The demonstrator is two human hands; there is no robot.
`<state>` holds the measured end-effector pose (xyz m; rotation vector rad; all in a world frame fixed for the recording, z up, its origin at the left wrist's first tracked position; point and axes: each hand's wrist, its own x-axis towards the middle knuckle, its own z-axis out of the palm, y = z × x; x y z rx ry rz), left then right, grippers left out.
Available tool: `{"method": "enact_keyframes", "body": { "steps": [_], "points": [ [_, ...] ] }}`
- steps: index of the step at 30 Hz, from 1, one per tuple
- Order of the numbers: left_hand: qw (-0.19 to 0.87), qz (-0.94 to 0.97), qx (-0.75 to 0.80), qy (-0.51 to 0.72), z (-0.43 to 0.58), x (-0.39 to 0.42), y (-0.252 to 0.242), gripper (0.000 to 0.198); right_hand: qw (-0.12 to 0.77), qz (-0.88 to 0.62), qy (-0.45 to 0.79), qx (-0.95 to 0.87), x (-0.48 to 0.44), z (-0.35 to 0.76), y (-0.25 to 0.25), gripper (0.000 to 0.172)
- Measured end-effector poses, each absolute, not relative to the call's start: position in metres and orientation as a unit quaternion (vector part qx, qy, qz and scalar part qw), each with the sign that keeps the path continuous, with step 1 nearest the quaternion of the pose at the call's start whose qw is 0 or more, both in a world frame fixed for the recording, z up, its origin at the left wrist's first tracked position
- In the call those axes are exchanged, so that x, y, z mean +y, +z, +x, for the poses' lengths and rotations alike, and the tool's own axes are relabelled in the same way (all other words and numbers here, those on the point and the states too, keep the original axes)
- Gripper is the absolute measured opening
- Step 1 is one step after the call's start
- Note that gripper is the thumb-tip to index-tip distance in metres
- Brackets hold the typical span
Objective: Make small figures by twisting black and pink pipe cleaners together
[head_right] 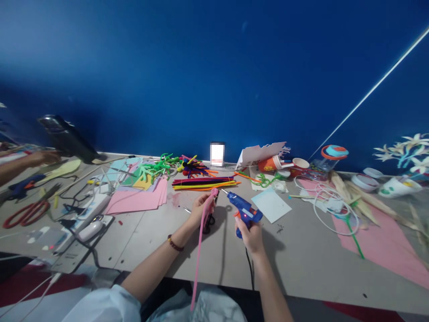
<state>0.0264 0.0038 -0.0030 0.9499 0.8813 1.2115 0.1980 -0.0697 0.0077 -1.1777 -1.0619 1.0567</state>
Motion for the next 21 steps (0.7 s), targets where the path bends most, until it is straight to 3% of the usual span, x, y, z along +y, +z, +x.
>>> {"method": "enact_keyframes", "body": {
  "steps": [6,21],
  "points": [
    [0.639,0.411,0.367,0.537,0.026,0.005,-0.008,0.040,0.575,-0.512,0.420,-0.480,-0.069,0.189,-0.013,0.029],
    [0.611,0.419,0.388,0.548,0.028,0.000,-0.003,0.036,0.529,-0.536,0.179,-0.633,-0.070,0.183,-0.025,0.016]
  ]
}}
